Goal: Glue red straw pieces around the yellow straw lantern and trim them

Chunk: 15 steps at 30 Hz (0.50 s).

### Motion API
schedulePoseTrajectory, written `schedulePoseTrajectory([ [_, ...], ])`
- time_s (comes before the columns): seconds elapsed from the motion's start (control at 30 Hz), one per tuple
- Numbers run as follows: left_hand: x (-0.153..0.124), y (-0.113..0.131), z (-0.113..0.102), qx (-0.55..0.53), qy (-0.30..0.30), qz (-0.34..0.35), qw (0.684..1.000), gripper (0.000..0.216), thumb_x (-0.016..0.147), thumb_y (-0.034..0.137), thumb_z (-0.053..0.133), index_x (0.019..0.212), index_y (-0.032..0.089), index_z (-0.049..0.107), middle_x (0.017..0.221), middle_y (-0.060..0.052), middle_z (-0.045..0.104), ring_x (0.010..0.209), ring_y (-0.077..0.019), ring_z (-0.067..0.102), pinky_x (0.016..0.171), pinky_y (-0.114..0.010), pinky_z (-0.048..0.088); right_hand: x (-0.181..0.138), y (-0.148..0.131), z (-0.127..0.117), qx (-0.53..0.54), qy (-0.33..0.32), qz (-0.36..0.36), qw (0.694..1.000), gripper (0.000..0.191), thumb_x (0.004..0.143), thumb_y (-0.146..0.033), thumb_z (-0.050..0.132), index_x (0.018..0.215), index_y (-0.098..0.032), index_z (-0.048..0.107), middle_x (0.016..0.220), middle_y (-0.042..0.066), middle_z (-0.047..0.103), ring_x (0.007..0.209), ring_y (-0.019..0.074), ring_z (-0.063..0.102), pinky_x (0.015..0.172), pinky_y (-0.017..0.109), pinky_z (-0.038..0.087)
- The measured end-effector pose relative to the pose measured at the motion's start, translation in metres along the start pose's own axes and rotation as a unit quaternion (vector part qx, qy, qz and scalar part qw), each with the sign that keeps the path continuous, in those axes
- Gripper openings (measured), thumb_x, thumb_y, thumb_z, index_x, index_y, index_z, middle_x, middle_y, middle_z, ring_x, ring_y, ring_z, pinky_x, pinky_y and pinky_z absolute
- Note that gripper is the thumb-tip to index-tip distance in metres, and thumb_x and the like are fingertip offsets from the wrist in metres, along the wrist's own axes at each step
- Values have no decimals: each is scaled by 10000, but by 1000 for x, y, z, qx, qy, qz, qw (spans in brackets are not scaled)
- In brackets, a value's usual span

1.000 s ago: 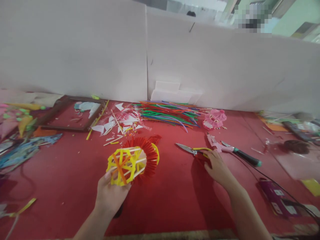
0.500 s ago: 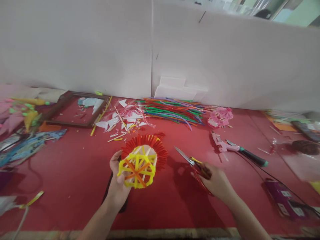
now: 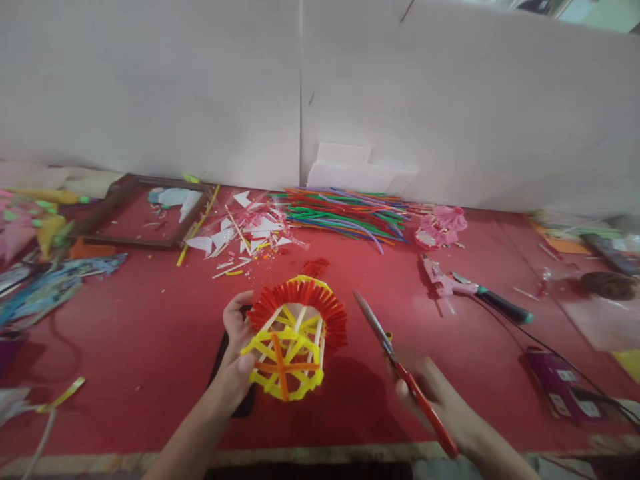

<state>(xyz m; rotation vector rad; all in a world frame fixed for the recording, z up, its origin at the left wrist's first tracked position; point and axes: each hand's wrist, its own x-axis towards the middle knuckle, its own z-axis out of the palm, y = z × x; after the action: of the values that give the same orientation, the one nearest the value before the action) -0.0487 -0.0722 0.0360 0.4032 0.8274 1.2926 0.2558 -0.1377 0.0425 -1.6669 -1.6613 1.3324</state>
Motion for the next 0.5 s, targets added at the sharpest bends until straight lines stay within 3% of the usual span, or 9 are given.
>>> schedulePoseTrajectory([
  [0.13,-2,1,1,34,-53,8,998,971,498,393,1023,1346,332,554,1180,-99,764,1103,-425,753,904,-523,653,-3,1,2,4,-18,4,1000,440,892,-554,626,630,-225,495,617,-12,435,585,141,374,515,275,312],
  [0.3,-2,4,2,10,-32,-31,999,1053,428,348,1037,1361,368,549,1163,-65,776,1061,-415,776,885,-520,666,-5,-3,1,0,-27,3,1000,443,874,-557,638,627,-216,501,624,-24,422,597,122,344,521,252,320],
  [0.5,-3,4,5,-7,-24,-25,999,993,489,337,1006,1375,357,557,1210,-77,770,1121,-424,761,906,-505,670,-5,-12,-3,-4,-31,-10,999,412,842,-546,641,655,-213,488,639,-24,431,618,119,339,509,221,300],
])
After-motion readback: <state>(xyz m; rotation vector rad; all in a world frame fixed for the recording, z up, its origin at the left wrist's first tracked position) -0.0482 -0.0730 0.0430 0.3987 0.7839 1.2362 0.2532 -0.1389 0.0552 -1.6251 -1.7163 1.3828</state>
